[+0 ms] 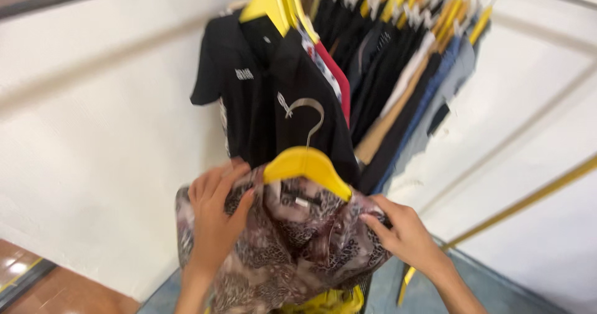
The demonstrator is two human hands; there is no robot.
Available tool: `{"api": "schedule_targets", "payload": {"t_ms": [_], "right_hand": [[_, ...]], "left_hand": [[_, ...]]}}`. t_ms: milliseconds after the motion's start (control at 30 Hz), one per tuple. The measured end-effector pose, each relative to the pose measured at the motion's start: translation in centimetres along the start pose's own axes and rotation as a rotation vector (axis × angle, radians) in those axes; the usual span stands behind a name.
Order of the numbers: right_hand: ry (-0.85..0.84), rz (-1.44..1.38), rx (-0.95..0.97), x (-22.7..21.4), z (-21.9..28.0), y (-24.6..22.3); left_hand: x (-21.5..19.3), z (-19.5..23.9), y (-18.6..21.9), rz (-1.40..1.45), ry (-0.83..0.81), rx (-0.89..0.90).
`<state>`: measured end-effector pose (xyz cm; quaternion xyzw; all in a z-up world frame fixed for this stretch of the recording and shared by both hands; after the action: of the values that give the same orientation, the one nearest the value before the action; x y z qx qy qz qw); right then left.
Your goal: The person takes clothes from a laundry basket, places them on yellow hangers, and hangs them on a clothing rack. The person handles several garments including patterned tops, a yellow top, and denim shorts, using hangers and clips to organize them.
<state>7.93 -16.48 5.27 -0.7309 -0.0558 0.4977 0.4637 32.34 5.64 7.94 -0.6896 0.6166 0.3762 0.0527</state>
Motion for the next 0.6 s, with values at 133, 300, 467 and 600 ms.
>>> {"api": "schedule_targets", "payload": {"t_ms": [133,300,467,600], "right_hand": [[0.223,0.087,-0.131,-0.7,-5.8,-3.7],[0.376,0.137,-0.301,-3.0,-15.6,-8.2],[0.486,0.196,-0.495,-4.1,-24.7,-11.8],[0.429,0.28,-0.407,-2.2,-29.0,-11.3]], "left_hand": [[2.2,-2.5,-1.0,0.157,0.016,-0.03],[7.5,-4.9,-3.2,0.475,-0.153,-0.197],[12.4,-6.7,-4.9,0.59,-0.158,-0.235],[14.7,-5.7,-5.5,0.575,-0.085,-0.227]]}}
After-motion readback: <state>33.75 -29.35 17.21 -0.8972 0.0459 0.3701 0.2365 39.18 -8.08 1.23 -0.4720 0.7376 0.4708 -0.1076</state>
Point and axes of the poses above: each hand's wrist, its own z-axis away from the middle knuckle, its own x-axis out of the palm, y = z × x, the point moved 4 cm from there along -z, towards the middle knuckle, and after that the axes turned 4 degrees about -z, right-handed, at the moved point
